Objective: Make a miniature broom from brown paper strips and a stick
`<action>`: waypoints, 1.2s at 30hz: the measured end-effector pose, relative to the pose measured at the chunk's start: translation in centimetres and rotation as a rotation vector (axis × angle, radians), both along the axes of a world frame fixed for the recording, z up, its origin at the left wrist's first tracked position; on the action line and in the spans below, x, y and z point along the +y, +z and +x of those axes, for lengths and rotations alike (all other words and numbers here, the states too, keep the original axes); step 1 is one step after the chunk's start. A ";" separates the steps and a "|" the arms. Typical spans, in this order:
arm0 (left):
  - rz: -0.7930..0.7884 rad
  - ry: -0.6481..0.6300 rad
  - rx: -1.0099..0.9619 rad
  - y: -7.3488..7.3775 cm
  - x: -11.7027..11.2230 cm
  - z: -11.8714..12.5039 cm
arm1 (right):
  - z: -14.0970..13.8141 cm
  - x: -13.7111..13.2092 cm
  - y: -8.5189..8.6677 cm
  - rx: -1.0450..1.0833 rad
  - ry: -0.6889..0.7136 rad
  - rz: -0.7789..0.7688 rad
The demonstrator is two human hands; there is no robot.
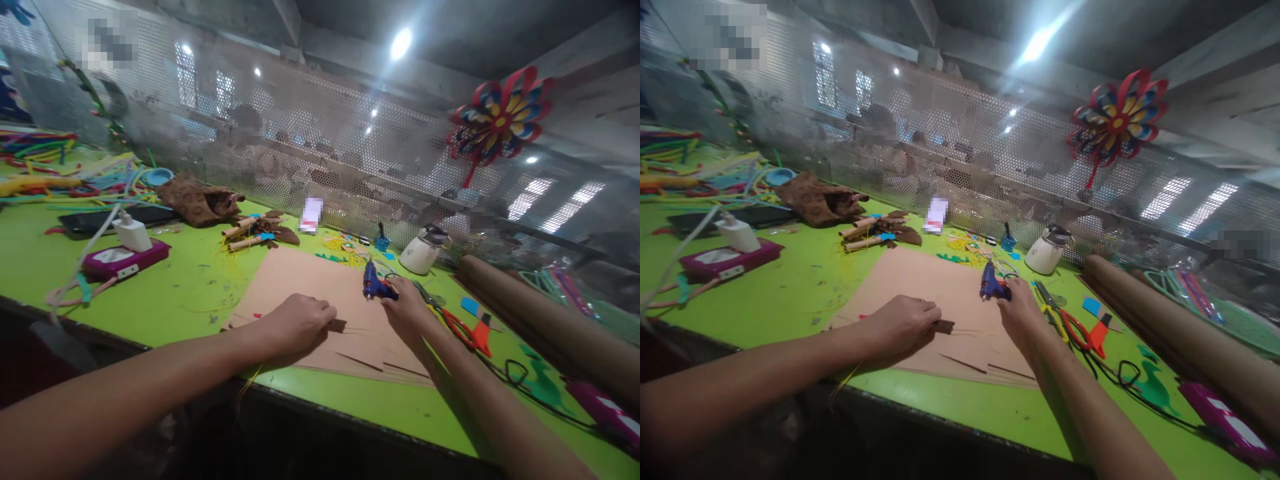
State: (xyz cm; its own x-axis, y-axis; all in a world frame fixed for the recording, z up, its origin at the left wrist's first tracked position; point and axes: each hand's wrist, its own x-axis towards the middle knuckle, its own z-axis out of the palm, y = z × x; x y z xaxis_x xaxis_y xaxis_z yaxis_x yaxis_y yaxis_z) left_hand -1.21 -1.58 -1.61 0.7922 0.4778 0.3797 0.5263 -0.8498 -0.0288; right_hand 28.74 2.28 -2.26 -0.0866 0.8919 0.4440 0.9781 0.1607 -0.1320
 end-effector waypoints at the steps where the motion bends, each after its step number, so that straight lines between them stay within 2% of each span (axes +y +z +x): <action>1: 0.004 0.001 0.007 0.1 -0.1 0.0 | -0.3 -1.0 -0.1 0.012 -0.001 0.028; 3: 0.011 0.008 0.013 0.1 -0.1 0.0 | -1.2 -3.4 -0.2 0.050 0.031 0.086; 5: 0.012 0.018 0.017 0.1 -0.1 0.1 | -2.6 -5.8 0.1 0.109 0.151 0.115; 8: -0.011 0.044 0.021 0.2 0.0 0.1 | -4.8 -9.0 1.0 0.100 0.378 -0.009; 11: -0.061 0.088 0.003 0.6 0.1 0.0 | -6.5 -10.9 1.5 -0.001 0.469 -0.144; 13: -0.105 0.101 -0.017 1.0 0.3 -0.2 | -7.0 -11.2 1.4 -0.055 0.464 -0.182; 19: -0.263 0.121 -0.076 2.2 1.3 -0.7 | -7.3 -11.1 0.5 -0.149 0.427 -0.096; 26: -0.457 0.093 -0.088 3.1 1.8 -0.8 | -11.1 -13.7 2.1 -0.256 0.427 0.205; 30: -0.488 0.090 -0.097 3.0 1.5 -0.9 | -12.3 -12.9 1.1 -0.416 0.457 0.079; 33: -0.475 0.071 -0.108 2.7 1.2 -1.1 | -11.9 -11.8 0.1 -0.464 0.409 -0.024; 36: -0.438 0.062 -0.150 2.1 1.2 -1.3 | -11.2 -11.2 -0.1 -0.473 0.388 -0.065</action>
State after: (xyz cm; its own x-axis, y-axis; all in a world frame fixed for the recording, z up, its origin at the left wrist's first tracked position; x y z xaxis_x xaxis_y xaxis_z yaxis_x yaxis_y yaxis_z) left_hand -2.52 -0.42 0.45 0.7090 0.6632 0.2396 0.5473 -0.7318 0.4061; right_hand 17.58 -8.94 -2.38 -0.5848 0.7796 0.2241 0.8047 0.5229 0.2810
